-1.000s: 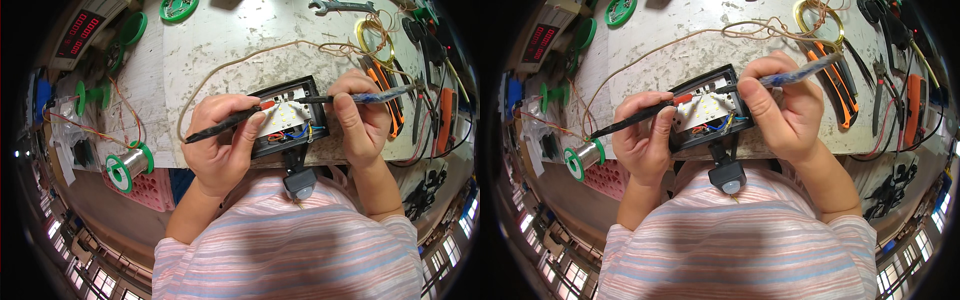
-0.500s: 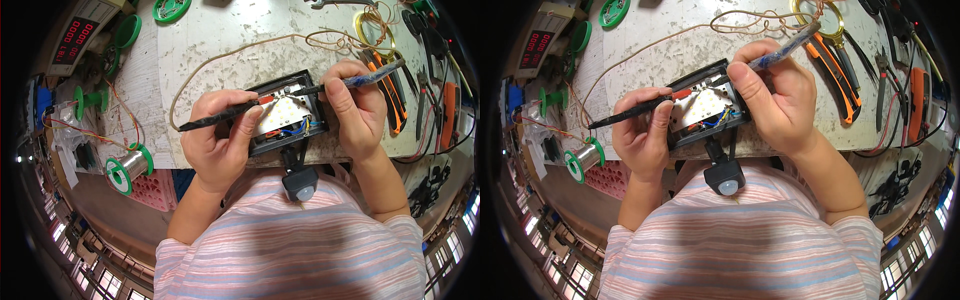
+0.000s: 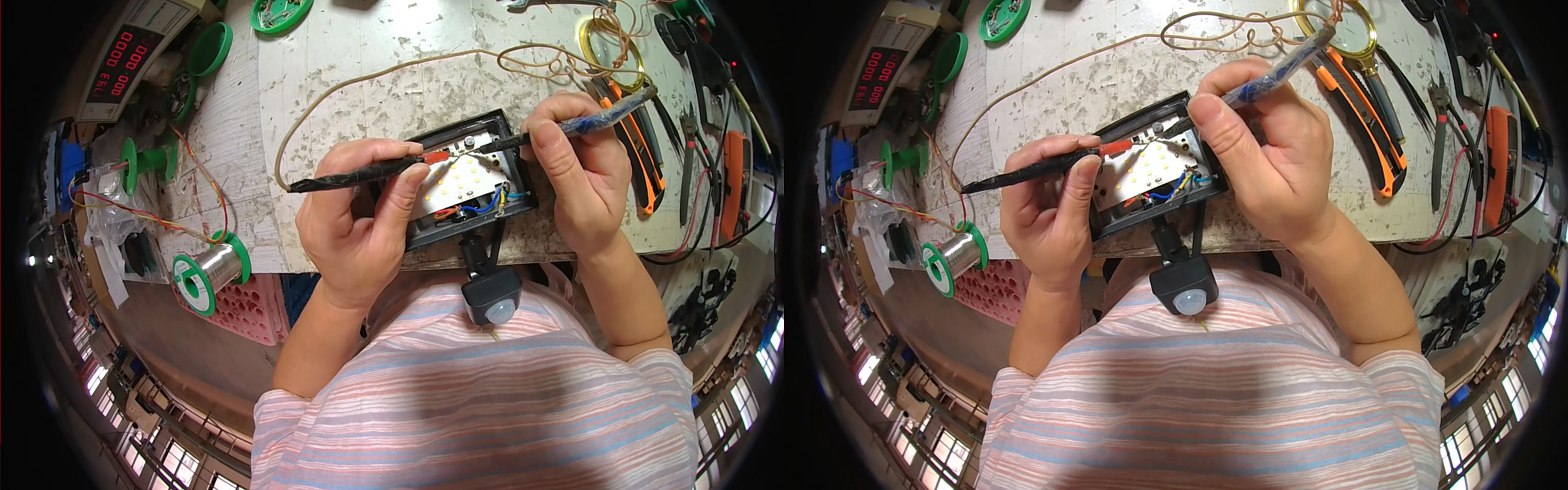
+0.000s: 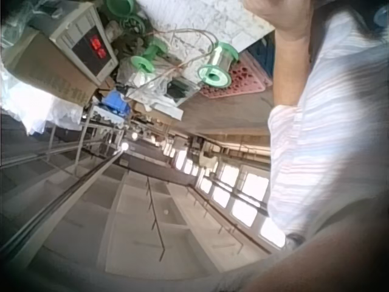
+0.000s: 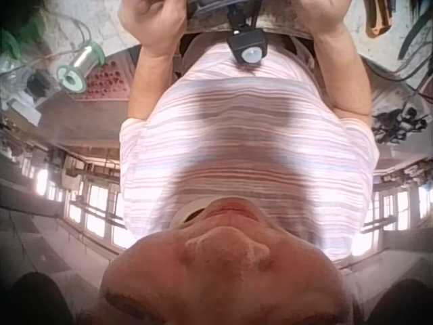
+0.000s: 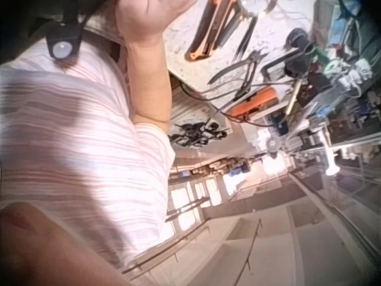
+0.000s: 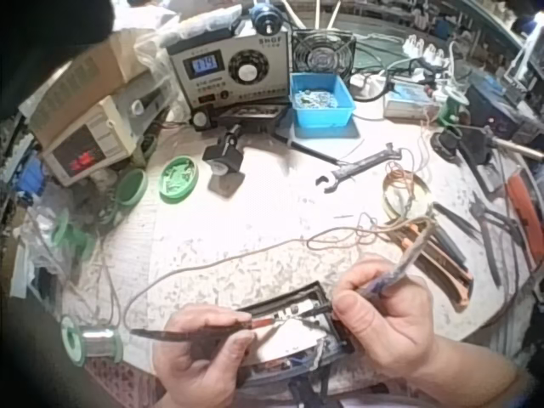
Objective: The person tests a light-emitting diode (LED) circuit board using electrical probes.
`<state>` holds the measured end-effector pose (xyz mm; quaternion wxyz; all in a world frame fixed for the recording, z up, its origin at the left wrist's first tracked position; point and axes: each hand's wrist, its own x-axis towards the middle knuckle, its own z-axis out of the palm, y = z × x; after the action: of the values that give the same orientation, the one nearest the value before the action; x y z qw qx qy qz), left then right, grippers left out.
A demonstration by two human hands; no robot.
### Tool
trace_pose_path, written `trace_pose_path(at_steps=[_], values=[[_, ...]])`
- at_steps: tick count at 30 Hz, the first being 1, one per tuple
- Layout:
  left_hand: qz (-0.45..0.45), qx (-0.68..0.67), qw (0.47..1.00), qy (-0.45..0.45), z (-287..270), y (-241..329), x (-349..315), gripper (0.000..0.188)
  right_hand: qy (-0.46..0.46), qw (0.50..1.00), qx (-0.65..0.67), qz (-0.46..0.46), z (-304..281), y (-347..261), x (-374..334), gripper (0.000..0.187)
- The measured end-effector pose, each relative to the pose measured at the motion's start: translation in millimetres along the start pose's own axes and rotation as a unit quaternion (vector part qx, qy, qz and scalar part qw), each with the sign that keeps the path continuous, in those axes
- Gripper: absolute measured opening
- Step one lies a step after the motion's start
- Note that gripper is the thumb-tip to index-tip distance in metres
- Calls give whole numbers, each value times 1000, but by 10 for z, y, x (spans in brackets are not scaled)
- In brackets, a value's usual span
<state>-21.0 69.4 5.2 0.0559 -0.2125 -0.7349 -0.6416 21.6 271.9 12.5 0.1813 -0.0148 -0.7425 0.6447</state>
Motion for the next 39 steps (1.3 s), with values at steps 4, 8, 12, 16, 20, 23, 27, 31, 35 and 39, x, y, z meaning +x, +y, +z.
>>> trace_pose_path(at_steps=[4, 8, 12, 16, 20, 23, 27, 31, 35, 39], values=[[-5, -3, 1000, -2, -5, 5, -3, 23, -2, 1000, 2, -10, 2, 12, 7, 13], [15, 11, 1000, -3, -5, -13, 5, 23, -4, 1000, 6, -10, -1, 7, 8, 13], [5, 0, 1000, 7, 9, -21, -2, 24, -4, 1000, 0, -6, -3, -3, 12, 13], [-18, -3, 1000, 6, 5, -12, -3, 24, 2, 1000, -5, -9, 8, 4, 20, 13], [-20, -20, 1000, 4, 7, -4, -2, 24, 4, 1000, -4, -16, 11, 17, 26, 13], [-20, -22, 1000, -2, 2, -7, 3, 24, 0, 1000, -6, -11, 6, 17, 27, 12], [-29, -36, 999, -5, -1, -8, -3, 24, 2, 1000, 0, -7, 13, 16, 25, 13], [-28, -42, 999, -1, 5, -17, -6, 24, 5, 1000, 4, -6, 15, 24, 19, 13], [-31, -34, 999, -1, 2, -12, -12, 24, 7, 1000, 1, -12, 16, 42, 20, 14], [-30, -20, 999, -2, -4, -5, -12, 24, -15, 1000, -7, 15, -14, 3, 14, 14]])
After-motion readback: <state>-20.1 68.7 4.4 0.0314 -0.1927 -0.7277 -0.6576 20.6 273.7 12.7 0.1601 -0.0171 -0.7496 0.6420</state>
